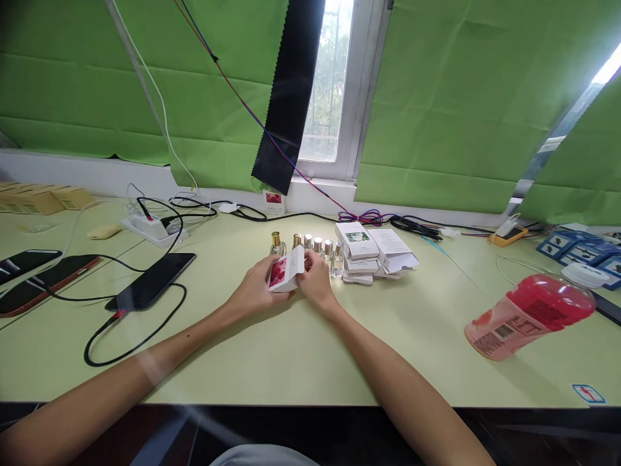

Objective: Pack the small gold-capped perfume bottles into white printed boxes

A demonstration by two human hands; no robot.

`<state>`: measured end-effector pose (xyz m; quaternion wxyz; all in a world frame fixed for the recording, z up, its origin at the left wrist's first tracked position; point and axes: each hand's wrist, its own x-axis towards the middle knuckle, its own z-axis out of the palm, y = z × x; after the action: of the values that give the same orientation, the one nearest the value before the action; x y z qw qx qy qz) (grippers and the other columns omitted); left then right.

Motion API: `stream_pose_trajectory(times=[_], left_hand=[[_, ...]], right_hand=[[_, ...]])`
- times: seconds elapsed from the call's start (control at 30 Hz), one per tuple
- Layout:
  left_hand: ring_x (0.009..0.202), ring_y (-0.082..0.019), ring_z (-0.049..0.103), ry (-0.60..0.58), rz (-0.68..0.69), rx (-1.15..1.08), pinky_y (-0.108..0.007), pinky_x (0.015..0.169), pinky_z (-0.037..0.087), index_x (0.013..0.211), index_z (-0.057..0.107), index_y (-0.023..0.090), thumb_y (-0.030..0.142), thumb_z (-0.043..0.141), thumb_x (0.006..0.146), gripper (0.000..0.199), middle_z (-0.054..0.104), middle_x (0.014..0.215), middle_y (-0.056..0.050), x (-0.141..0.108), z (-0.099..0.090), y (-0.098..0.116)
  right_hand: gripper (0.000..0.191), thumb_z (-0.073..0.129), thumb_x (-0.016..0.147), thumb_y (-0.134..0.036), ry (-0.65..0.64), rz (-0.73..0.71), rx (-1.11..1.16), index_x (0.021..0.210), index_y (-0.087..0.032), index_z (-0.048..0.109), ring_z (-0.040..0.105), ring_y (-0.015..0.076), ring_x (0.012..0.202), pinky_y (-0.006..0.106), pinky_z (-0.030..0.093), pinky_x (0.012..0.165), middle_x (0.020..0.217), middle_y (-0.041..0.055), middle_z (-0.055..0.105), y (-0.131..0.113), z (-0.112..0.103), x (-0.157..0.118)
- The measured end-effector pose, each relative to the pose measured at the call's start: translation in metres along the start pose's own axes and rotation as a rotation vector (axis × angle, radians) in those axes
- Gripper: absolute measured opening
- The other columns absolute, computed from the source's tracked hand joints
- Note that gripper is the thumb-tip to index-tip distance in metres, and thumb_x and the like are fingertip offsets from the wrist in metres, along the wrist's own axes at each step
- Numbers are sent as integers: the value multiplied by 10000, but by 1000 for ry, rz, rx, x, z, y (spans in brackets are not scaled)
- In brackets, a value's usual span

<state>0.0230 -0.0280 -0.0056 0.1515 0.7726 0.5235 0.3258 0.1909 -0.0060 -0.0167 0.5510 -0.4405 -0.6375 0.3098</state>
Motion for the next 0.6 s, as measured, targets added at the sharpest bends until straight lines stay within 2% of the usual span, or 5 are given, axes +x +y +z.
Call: stream_pose_trajectory(times=[0.33, 0.6], left_hand=[[993, -279, 635, 15, -4, -30, -391, 809, 520, 1193, 559, 218, 424, 764, 663, 604, 668, 1135, -85, -1, 0, 3], [1001, -289, 634, 19, -37, -61, -402, 821, 522, 1218, 572, 217, 428, 774, 657, 632, 677, 1126, -88, -1, 0, 5]], right_hand=[[126, 529, 668, -249, 18, 38, -69, 789, -225, 502, 525, 164, 623, 278, 367, 571, 697, -9, 595, -7, -1, -2], [160, 560, 660, -259, -39, 106, 54, 814, -222, 541, 508, 148, 549, 254, 355, 511, 576, -48, 529, -5, -2, 1]])
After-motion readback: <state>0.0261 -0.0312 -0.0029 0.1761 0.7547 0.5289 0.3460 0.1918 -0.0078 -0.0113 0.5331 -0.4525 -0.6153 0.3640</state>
